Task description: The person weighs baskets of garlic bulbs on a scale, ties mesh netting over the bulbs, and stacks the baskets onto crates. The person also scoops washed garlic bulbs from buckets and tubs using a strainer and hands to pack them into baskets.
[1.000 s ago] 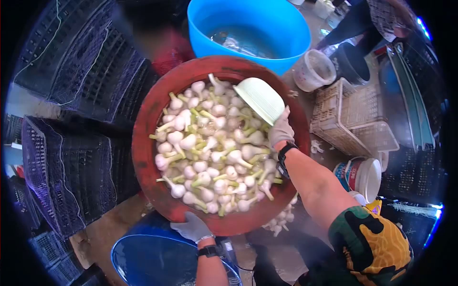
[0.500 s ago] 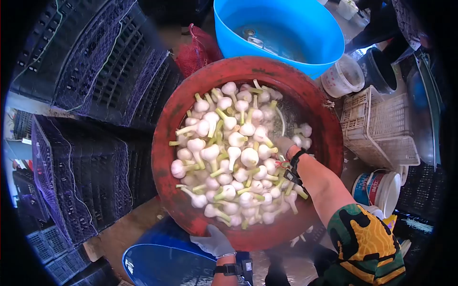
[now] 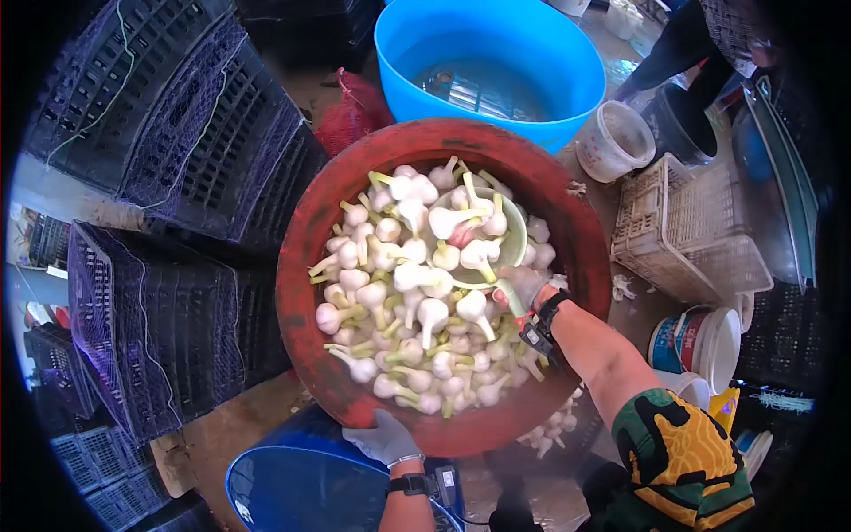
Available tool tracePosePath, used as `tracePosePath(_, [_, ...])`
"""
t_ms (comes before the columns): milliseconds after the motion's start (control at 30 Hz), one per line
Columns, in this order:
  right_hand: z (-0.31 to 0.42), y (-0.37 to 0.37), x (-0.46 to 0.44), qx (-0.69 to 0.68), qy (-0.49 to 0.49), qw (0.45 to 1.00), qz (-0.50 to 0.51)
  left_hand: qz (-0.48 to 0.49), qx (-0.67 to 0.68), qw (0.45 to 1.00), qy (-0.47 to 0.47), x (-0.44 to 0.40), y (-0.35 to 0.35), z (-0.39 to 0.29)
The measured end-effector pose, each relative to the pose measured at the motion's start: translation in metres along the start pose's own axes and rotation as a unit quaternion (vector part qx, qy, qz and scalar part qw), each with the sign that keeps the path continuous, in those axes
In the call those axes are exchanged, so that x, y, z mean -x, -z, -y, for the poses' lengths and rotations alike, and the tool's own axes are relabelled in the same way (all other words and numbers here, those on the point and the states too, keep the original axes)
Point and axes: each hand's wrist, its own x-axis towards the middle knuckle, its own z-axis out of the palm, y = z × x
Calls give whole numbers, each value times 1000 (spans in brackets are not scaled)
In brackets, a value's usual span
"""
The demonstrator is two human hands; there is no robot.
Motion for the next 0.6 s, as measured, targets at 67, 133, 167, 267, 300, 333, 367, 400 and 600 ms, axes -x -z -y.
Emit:
tracePosePath(67, [-6, 3, 13, -29, 24, 998, 59, 0, 18, 1000, -4, 3, 3, -3])
tracePosePath(133, [-13, 1, 26, -67, 64, 990, 109, -1, 33, 999, -8, 3, 4, -1])
tracePosePath(167, [-14, -4, 34, -81, 76, 985, 132, -7, 27, 999, -21, 2, 2, 3])
tracePosePath(267, [-5, -24, 83, -100, 104, 979, 142, -3, 54, 998, -45, -2, 1, 5])
tracePosePath(300, [7, -33, 108, -7, 145, 985, 96, 5, 84, 995, -51, -1, -1, 7])
tracePosePath(333, [8, -32, 125, 83, 174, 980, 45, 1, 124, 989, -85, -6, -8, 14])
tracePosePath(367, [0, -12, 126, 40, 173, 982, 70, 2, 157, 981, -117, -10, -13, 23])
tracePosePath(400, [5, -14, 158, 19, 159, 985, 65, -15, 106, 988, -108, -9, -14, 23])
tracePosePath(600, [-8, 41, 307, 2, 211, 972, 105, 42, 37, 998, -17, 1, 11, -2])
